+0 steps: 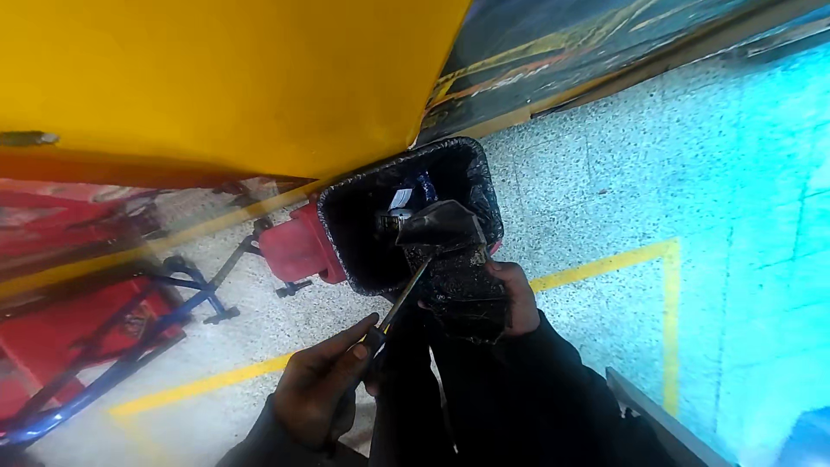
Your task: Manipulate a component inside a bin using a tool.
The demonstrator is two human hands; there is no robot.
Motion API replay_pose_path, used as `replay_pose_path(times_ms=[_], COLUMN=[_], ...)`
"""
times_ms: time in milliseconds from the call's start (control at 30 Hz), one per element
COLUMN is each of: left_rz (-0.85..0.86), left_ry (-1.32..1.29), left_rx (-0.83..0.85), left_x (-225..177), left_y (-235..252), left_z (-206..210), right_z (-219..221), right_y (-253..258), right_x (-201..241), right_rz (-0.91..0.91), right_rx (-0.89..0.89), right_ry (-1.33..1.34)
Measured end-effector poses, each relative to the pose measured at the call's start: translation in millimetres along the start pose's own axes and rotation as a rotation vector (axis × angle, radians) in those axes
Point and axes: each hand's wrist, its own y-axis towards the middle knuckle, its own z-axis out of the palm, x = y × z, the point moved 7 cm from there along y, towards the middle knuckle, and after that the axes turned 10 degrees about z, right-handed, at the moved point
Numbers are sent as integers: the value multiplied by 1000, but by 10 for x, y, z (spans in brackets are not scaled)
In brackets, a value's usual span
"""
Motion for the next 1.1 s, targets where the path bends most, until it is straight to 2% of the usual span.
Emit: replay_pose_path(times_ms=[233, 300, 333, 400, 433, 467, 500, 533, 567, 633, 733, 767, 867, 1000, 1100], left_rz=[14, 44, 58, 87, 85, 70, 48, 31, 17, 29, 29, 4, -35, 103, 100], left_ry=[75, 61, 44, 9, 7, 20, 46, 67, 75, 70, 0, 4, 53, 11, -5], left_rx=[-65, -54, -31, 44, 53, 34, -4, -34, -46, -8, 51, 32, -39, 62, 35], left_x=[67, -8, -60, -141, -136, -104, -58, -12, 16, -35, -74, -28, 75, -47, 58], left_y=[39, -1, -40, -74, -66, -46, -19, 6, 12, -19, -65, -38, 10, -150, -165], left_z=[-60, 58, 140, 269, 270, 214, 122, 29, -19, 64, 189, 133, -17, 327, 273], right_z=[2, -94, -189, -229, -187, -72, 117, 154, 130, 173, 12, 1, 9, -48, -44], right_y=[-13, 76, 140, 188, 171, 95, -41, -72, -75, -95, 11, 22, 10, 11, 29], right_x=[10, -41, -115, -146, -106, -10, 128, 160, 154, 210, 27, 20, 82, 6, -9], right_rz=[-16, -20, -14, 31, 7, 16, 163, 114, 62, 70, 7, -7, -25, 10, 7], right_rx=[-53, 61, 187, 204, 276, 217, -217, -219, -131, -173, 60, 81, 54, 32, -1], right_ry=[56, 66, 51, 48, 94, 115, 62, 45, 51, -47, 40, 45, -10, 31, 79])
